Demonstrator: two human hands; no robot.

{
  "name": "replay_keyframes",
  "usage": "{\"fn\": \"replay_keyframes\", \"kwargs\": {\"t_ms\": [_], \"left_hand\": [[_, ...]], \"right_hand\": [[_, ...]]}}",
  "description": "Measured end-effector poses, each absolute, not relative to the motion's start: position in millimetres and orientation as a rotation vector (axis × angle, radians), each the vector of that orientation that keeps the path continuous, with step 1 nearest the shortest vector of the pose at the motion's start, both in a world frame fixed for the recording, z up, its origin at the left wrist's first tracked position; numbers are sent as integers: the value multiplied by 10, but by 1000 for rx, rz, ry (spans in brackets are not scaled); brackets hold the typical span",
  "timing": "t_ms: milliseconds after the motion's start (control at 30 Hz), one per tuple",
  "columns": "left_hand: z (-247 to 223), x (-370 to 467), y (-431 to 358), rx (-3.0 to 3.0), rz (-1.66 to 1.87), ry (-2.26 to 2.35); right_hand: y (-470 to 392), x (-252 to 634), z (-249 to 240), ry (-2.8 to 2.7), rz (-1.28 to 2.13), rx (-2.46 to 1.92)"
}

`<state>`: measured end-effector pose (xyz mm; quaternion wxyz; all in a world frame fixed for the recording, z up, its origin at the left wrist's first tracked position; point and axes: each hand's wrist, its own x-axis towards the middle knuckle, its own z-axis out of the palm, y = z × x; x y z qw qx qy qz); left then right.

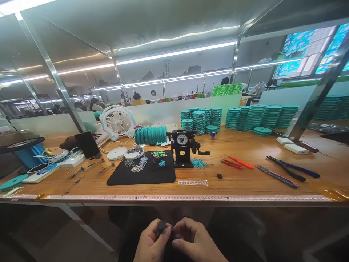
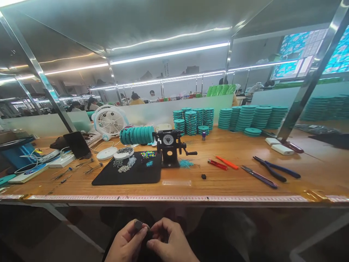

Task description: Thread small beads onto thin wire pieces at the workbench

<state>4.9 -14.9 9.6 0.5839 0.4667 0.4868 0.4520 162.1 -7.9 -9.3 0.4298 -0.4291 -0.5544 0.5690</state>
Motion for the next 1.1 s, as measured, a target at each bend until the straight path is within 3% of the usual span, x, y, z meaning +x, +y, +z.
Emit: {"fn": "replay_keyframes", "kwargs": {"t_ms": [100,333,500,633,767,967,1100], "left_hand": [[145,56,-161,1155,965,1126],[51,67,-110,799,912,857],[35,0,-94,765,742,644],[-9,-20,-60,806,924,823],[-7,-43,-5,665,1083,977],[78,46,-99,648,936,908],[88,132,-134,811,867,866]], "right_hand": [[-79,1615,-70,-1322,1516,-931],[-104,1631,-64,-1441,1298,-1160],[-94,1679,-71,-1390,1638,-906],[-75,1724,-73,-1283,1840,-637],[-47,1750,-172,-1221,1850,-567],[-62,1661,-82,-1128,1515,-846],[-56,1529,-20,-1098,1579,-838]]}}
